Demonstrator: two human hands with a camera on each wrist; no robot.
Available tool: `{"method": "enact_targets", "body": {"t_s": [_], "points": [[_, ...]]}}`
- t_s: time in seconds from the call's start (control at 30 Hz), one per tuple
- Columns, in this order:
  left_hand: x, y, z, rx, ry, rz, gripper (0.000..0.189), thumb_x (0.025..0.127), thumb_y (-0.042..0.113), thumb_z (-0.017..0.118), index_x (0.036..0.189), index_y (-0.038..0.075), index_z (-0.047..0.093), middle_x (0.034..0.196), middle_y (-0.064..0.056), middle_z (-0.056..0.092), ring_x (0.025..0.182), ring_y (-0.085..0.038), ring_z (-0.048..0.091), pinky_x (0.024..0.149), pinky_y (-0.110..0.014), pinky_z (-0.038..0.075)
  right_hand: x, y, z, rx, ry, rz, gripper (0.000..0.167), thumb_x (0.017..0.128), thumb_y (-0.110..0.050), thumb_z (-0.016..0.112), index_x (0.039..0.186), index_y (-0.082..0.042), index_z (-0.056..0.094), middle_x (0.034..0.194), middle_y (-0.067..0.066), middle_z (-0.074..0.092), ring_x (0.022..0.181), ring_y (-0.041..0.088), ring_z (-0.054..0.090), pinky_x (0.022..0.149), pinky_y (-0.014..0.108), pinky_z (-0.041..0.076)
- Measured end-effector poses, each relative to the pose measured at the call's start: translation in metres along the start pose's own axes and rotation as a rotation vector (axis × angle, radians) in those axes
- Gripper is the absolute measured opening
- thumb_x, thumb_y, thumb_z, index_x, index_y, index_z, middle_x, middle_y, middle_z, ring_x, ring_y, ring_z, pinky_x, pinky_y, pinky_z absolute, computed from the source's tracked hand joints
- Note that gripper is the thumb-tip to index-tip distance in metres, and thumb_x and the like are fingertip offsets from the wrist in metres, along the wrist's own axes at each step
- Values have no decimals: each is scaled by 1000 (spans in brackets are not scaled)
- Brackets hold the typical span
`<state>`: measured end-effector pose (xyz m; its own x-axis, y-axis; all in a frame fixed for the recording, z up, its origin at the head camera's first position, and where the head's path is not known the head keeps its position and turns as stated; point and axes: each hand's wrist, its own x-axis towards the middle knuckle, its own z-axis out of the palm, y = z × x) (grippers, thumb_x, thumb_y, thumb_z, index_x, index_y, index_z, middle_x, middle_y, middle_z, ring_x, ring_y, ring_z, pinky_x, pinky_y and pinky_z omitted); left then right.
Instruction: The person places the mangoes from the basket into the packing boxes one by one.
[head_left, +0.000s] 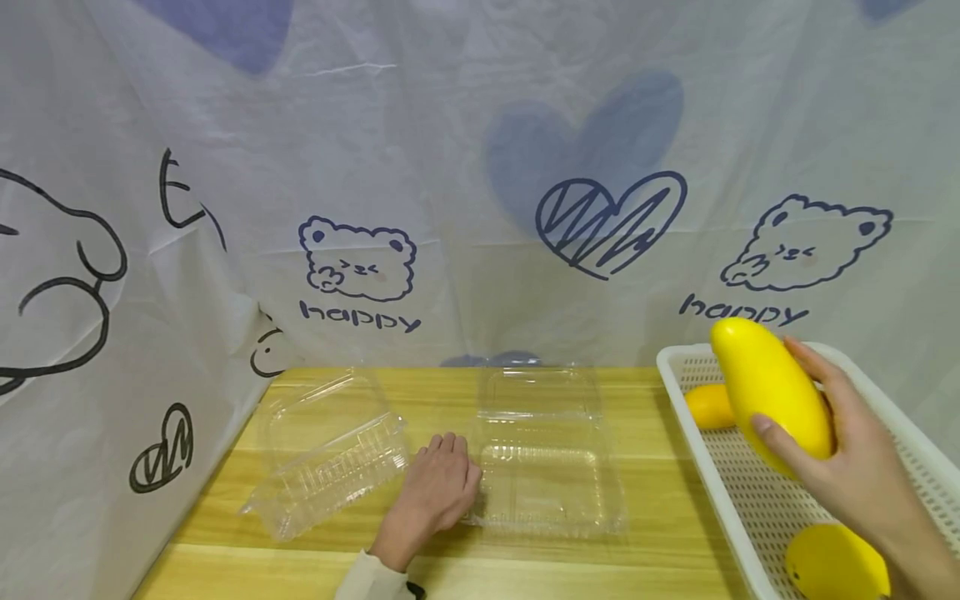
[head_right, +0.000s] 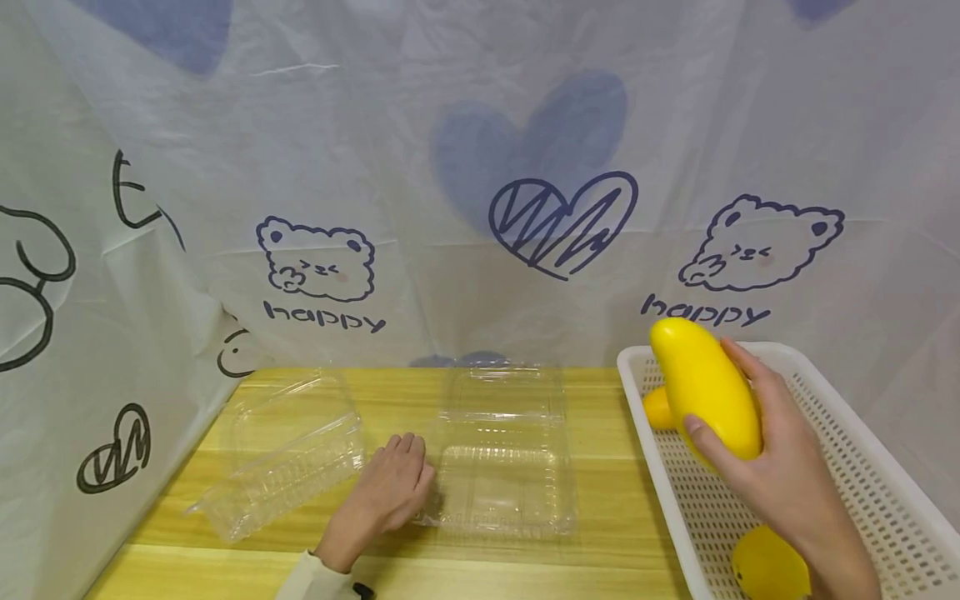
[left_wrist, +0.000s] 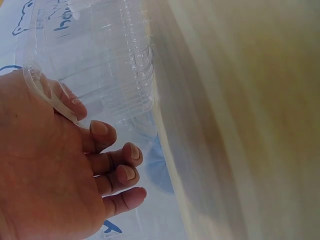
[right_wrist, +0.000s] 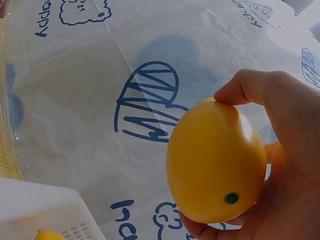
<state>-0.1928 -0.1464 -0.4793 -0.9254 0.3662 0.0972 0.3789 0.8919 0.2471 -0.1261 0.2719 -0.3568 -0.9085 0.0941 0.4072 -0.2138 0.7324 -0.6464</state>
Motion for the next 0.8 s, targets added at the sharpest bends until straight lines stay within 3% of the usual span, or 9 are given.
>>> {"method": "enact_targets", "body": {"t_s": [0.07,0.17,0.33,0.47,0.67,0.8], "points": [[0,0,0,-5,-6,-2,20,102,17,38,85,8,43,83,-6,41,79,-22,39,72,-37,38,-1,-1,1,7,7,-20,89,92,-18,77,163,-30,24,159,16,37,101,0,41,69,13,39],[0,0,0,-14,-14,-2,20,102,17,37,85,8,43,83,-6,40,78,-22,38,72,-37,37,-2,-3,2,10,11,-42,90,91,-16,77,163,-30,26,158,17,38,100,-2,40,68,13,40],[0,0,0,-23,-19,0,21,102,17,37,84,8,43,82,-6,40,78,-22,38,71,-36,36,-3,-9,6,8,5,-69,91,90,-16,79,163,-29,27,155,19,41,100,1,41,67,15,42],[0,-1,0,-26,-21,-2,21,102,17,37,84,8,43,83,-6,41,79,-23,38,71,-37,36,-3,-14,11,14,-9,-93,92,88,-16,81,162,-29,28,155,19,43,106,13,46,71,13,40],[0,-1,0,-22,-25,3,20,102,17,37,84,8,43,83,-6,41,79,-22,39,71,-37,36,-5,-19,19,34,-27,-125,94,86,-16,83,162,-31,29,153,17,46,106,7,47,72,14,43],[0,-1,0,-21,-21,4,20,102,17,38,85,8,43,83,-6,41,79,-23,39,72,-37,37,-5,-24,24,48,-52,-129,95,87,-18,83,163,-31,27,154,18,45,112,25,54,75,12,43]]}}
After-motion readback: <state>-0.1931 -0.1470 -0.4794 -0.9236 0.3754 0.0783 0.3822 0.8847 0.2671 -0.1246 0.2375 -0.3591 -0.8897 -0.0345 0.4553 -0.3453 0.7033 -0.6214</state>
